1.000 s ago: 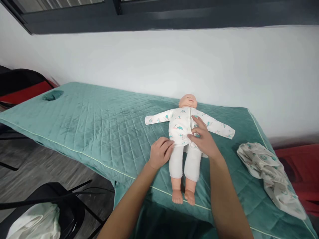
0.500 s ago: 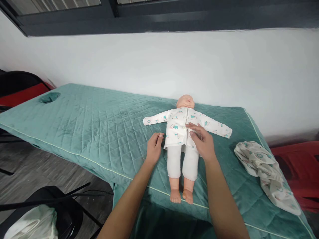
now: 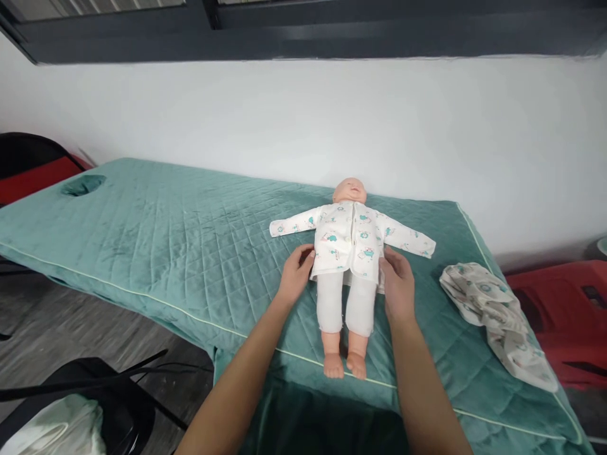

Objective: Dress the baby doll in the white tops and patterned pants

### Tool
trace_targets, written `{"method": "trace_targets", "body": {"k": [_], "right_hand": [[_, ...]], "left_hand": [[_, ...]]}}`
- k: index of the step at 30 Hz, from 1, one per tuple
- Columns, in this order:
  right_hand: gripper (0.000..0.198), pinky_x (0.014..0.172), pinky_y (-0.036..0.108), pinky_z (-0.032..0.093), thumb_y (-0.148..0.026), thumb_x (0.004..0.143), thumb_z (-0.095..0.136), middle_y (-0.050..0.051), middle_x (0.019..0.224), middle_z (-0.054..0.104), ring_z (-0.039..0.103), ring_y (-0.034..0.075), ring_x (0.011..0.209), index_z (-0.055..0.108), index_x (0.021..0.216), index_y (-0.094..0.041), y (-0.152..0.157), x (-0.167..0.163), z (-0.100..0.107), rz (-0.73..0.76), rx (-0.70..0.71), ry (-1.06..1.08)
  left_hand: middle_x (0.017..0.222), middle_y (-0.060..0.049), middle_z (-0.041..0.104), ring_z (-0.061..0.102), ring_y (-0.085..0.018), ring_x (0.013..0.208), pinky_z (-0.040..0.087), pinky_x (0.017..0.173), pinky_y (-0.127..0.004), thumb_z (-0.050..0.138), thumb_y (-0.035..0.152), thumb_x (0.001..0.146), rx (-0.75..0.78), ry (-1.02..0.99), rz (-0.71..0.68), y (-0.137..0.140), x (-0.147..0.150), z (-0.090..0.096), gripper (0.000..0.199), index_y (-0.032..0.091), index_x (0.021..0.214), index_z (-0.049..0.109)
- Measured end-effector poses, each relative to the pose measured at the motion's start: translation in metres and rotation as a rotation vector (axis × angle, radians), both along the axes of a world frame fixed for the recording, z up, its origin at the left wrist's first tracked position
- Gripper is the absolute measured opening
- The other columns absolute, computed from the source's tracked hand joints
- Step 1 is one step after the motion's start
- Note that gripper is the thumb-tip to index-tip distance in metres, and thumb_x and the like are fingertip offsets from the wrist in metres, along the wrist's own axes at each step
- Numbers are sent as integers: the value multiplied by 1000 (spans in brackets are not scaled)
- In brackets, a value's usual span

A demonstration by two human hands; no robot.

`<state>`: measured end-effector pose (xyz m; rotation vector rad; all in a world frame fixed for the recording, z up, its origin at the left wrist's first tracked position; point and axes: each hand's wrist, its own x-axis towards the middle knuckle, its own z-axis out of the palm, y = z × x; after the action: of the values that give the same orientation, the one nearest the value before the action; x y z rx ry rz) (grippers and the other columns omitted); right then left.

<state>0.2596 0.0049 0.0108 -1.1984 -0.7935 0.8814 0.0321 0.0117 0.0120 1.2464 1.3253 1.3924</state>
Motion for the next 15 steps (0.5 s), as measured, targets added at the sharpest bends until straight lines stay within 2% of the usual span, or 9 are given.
{"method": "trace_targets", "body": {"k": [3, 6, 8, 11, 15], "right_hand": [[27, 100, 39, 55, -29, 71, 76, 2, 98, 74, 70, 22, 101, 68, 96, -21, 11, 7, 0, 1, -112, 277], [14, 98, 38, 57, -28, 74, 68, 3, 95, 76, 71, 23, 101, 69, 86, -21, 30, 9, 7, 114, -157, 396], [16, 100, 41, 57, -31, 77, 64, 5, 95, 76, 72, 26, 103, 70, 88, -21, 45, 9, 12, 200, -196, 413], [22, 100, 45, 57, -37, 79, 62, 5, 89, 77, 72, 29, 103, 70, 93, -21, 66, 9, 17, 315, -232, 426], [25, 99, 48, 57, -36, 83, 58, 6, 89, 77, 73, 30, 101, 69, 97, -18, 88, 10, 23, 356, -297, 506]], "left_hand": [[121, -8, 72, 66, -23, 111, 49, 104, -38, 67, 44, 88, -130, -436, -96, 15, 9, 6, 36, 20, 115, 68], [116, -11, 74, 68, -28, 112, 51, 105, -44, 61, 47, 92, -269, -787, -260, 37, 18, 13, 39, 15, 112, 69], [110, -12, 76, 69, -30, 113, 50, 108, -46, 56, 48, 94, -336, -912, -330, 52, 22, 14, 41, 14, 112, 69], [107, -11, 78, 70, -29, 114, 49, 110, -46, 53, 44, 96, -385, -1017, -360, 72, 27, 14, 40, 13, 116, 68], [108, -10, 78, 71, -28, 111, 50, 110, -45, 59, 38, 93, -438, -1070, -376, 95, 31, 17, 38, 13, 121, 66]]}}
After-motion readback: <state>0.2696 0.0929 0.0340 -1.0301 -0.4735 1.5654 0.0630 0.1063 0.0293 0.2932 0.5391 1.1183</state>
